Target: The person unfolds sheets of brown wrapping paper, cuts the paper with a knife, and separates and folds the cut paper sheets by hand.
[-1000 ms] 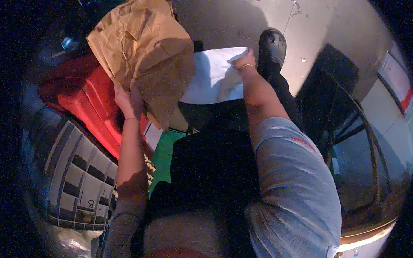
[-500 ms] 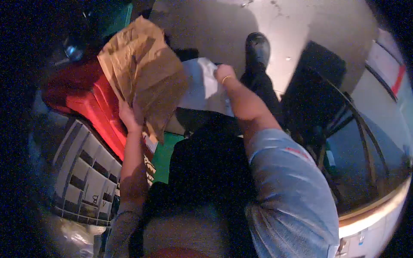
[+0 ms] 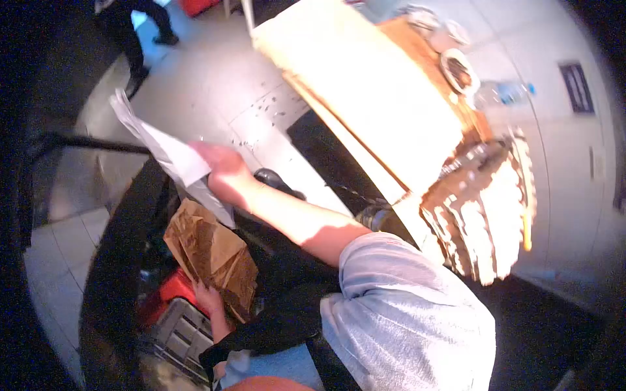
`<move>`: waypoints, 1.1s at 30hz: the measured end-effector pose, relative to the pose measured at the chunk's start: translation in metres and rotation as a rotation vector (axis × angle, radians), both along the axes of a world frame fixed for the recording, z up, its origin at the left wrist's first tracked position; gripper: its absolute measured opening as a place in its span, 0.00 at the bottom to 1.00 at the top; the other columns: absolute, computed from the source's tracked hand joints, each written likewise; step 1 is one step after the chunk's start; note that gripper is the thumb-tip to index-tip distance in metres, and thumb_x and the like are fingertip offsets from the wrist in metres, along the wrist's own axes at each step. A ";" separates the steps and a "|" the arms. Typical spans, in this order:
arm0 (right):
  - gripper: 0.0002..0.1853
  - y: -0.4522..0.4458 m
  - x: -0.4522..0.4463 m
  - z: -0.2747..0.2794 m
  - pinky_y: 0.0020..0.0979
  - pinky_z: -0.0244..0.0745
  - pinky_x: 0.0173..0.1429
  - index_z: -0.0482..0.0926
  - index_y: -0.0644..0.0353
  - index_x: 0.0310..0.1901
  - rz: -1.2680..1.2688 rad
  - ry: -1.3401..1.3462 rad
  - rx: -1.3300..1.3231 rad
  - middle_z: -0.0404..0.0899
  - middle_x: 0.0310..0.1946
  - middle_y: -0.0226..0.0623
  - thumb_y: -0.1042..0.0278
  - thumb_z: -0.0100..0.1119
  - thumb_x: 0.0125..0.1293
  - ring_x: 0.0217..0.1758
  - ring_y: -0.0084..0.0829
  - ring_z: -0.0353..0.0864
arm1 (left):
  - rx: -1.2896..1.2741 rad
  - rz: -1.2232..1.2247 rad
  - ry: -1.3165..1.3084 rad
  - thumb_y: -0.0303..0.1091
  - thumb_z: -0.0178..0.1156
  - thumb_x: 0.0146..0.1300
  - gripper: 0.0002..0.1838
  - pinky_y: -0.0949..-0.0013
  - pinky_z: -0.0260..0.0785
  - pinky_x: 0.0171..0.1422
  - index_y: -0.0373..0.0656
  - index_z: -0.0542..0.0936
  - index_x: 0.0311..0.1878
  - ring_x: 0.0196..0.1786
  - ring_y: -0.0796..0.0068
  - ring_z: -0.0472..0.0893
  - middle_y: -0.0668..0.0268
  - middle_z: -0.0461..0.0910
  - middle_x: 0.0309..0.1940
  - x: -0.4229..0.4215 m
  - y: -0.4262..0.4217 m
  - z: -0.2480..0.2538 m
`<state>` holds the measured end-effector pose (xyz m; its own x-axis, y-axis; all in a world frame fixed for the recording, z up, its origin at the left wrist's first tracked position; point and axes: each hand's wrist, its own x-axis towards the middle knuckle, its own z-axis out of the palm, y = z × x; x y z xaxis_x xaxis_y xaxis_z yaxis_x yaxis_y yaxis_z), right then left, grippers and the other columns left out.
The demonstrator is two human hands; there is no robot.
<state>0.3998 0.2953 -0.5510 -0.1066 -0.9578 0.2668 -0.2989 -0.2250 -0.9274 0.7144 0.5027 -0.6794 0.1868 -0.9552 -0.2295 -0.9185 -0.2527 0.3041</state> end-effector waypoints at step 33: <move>0.21 0.628 -0.750 0.240 0.32 0.61 0.68 0.67 0.67 0.62 -1.088 -0.021 -0.279 0.69 0.60 0.41 0.72 0.46 0.67 0.64 0.32 0.67 | -0.450 -0.070 1.460 0.33 0.46 0.71 0.19 0.62 0.69 0.59 0.28 0.71 0.58 0.53 0.65 0.77 0.55 0.76 0.54 -0.289 0.057 0.408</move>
<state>-0.3506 0.9234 -0.3110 -0.8567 -0.2594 0.4458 -0.4479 -0.0545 -0.8924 0.4257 0.5598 -0.2712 0.0149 -0.9906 0.1356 0.2362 0.1353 0.9622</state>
